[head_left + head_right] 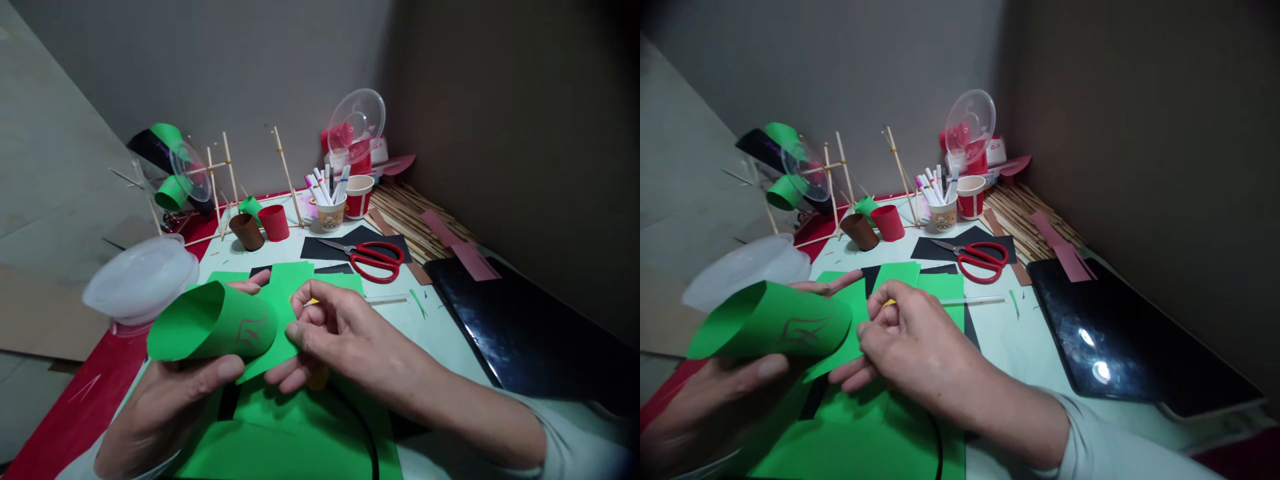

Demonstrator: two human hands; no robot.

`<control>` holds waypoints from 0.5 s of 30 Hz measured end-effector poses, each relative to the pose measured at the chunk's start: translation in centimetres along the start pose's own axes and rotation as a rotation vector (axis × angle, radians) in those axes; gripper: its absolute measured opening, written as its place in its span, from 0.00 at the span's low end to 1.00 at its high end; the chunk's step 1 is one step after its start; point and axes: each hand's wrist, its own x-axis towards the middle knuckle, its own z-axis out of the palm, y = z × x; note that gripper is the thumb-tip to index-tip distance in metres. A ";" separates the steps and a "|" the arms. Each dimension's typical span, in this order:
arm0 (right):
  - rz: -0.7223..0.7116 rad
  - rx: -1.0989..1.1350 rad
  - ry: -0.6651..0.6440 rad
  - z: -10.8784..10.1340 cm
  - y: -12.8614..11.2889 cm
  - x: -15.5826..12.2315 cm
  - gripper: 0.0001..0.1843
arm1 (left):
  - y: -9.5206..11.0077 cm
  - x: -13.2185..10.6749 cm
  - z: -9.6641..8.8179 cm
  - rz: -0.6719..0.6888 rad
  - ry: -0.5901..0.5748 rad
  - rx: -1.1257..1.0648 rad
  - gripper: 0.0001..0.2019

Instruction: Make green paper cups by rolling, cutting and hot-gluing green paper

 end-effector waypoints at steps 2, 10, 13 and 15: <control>-0.002 0.002 -0.002 0.1 0.2 0.1 0.13 | 0.0 0.2 -0.1 0.034 0.005 0.034 0.30; 0.007 -0.126 -0.037 0.2 0.8 0.1 0.09 | 0.0 1.0 -1.1 0.222 -0.067 0.343 0.27; -0.150 -0.572 0.043 -0.4 0.4 -0.5 0.10 | 0.0 1.0 -1.4 0.215 -0.109 0.348 0.25; -0.330 -0.861 0.165 -1.0 -0.2 -1.0 0.12 | -0.1 1.1 -1.5 0.217 -0.146 0.365 0.23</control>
